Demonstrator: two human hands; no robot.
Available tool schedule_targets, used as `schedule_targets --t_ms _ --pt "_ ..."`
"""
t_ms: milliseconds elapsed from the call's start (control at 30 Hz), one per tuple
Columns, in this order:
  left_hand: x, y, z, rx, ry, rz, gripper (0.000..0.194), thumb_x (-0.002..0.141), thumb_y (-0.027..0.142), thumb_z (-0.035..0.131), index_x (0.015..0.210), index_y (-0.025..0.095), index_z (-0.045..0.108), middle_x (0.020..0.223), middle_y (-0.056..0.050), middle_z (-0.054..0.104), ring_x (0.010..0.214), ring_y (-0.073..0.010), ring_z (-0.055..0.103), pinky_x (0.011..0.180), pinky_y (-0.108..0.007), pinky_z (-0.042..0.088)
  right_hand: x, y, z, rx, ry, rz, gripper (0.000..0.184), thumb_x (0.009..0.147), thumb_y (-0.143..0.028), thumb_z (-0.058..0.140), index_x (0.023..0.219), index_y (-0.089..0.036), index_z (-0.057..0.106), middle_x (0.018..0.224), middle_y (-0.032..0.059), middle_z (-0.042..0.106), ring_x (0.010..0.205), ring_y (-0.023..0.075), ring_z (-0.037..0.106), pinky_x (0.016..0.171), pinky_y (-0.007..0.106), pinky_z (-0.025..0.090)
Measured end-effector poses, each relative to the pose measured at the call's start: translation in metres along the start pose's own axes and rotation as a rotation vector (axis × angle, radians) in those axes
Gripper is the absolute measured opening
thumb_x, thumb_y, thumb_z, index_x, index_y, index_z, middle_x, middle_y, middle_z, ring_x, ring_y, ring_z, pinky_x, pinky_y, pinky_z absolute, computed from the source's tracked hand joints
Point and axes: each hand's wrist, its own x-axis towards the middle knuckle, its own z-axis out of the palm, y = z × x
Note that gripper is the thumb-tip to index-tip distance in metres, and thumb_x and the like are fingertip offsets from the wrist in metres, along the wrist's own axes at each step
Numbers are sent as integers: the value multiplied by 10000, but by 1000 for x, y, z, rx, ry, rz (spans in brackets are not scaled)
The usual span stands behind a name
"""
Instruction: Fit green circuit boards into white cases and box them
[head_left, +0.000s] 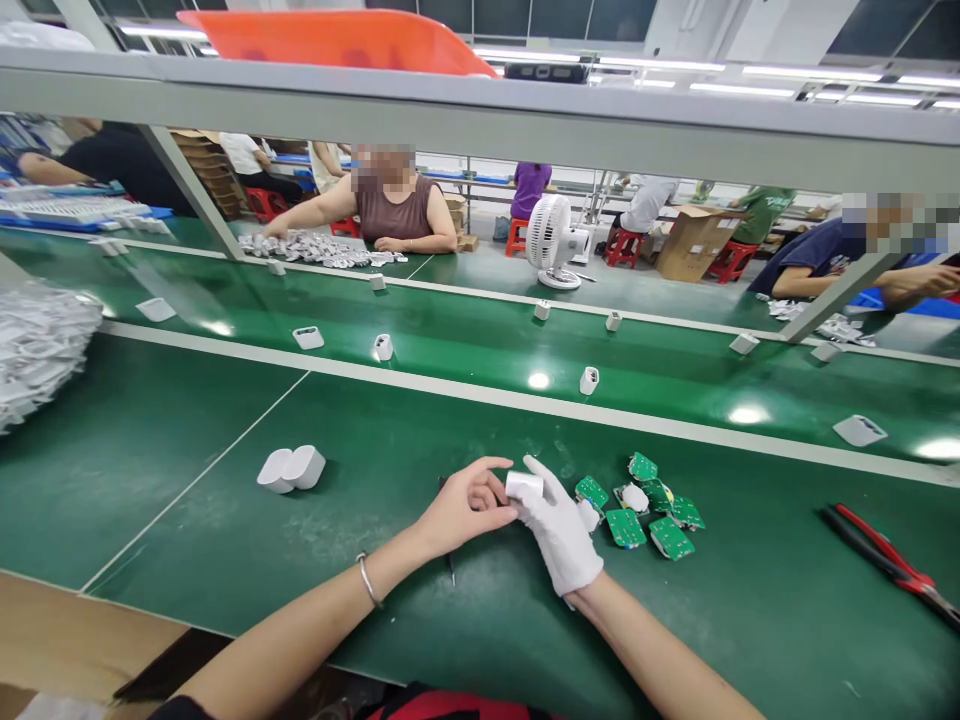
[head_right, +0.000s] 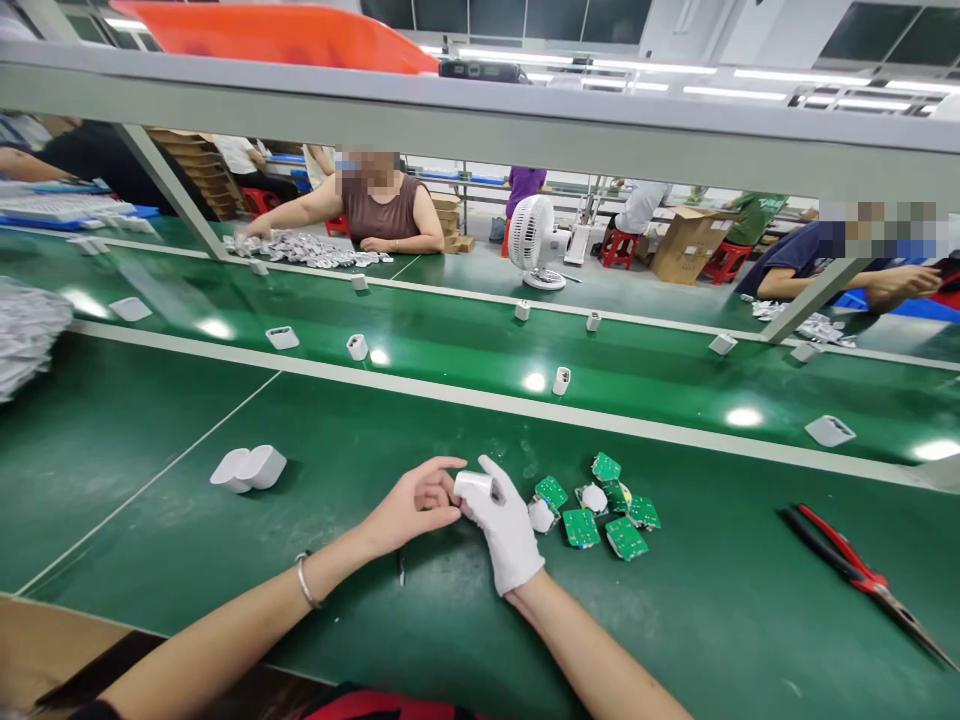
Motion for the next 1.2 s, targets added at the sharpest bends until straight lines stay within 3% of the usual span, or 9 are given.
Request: schedule_targets --t_ms 100,200,500,600,733,800,933,1067,1200 --pt "-1 -2 5 208 130 110 369 736 345 728 1062 185 667 1015 -56 553 662 -83 523 616 -225 440 1 5 1 118 -29 46 632 635 -528 796 1119 -185 578 920 58 655 788 183 594 716 322 500" --pt "0 -8 7 140 178 108 332 747 356 715 1017 163 694 1028 -69 564 660 -92 533 587 -218 451 0 9 1 198 -74 75 595 677 -582 732 1108 -197 595 946 62 652 742 173 588 669 316 505" --pt "7 -12 12 -139 301 -143 356 775 438 635 728 88 683 681 -66 644 513 -113 574 480 -204 478 -5 22 -3 -157 -113 -31 544 794 -585 615 1182 -203 598 999 75 664 830 214 611 755 359 509" --pt "8 -9 4 -102 374 -269 409 863 434 488 937 73 666 725 -95 679 418 -117 571 400 -213 457 -6 16 -1 -282 -123 -40 524 759 -595 630 1110 -205 641 1002 77 667 801 222 610 698 353 518" --pt "7 -4 -16 218 353 -175 507 857 267 496 1359 215 444 1013 -94 691 452 -101 602 471 -227 492 24 -28 -10 -711 -82 -213 558 741 -457 658 1205 -156 578 924 65 664 796 214 610 720 337 507" --pt "7 -3 -26 478 352 -127 434 832 233 541 1264 260 568 1000 -54 701 547 -110 637 643 -255 531 57 -63 -24 -1212 119 -374 433 798 -367 578 1192 -187 584 922 40 647 822 190 599 777 304 477" --pt "11 -3 -41 731 390 -105 336 908 266 419 1103 235 692 913 -31 715 552 -133 631 719 -312 527 130 -122 -66 -1481 358 -295 352 800 -177 520 1144 -136 585 1107 162 573 967 284 551 815 384 420" --pt "12 7 -53 1041 485 43 328 874 173 434 978 228 741 1100 -69 671 981 -229 621 889 -371 469 166 -134 -102 -1632 311 -167 479 830 -185 519 1304 -126 473 1292 212 451 1008 293 557 798 359 414" --pt "-7 34 -77 1336 535 -129 326 901 276 459 1118 197 690 978 -102 704 963 -277 605 951 -443 394 158 -136 -117 -1715 195 -147 661 860 -395 535 1440 -187 298 1451 183 275 1110 300 516 841 349 406"
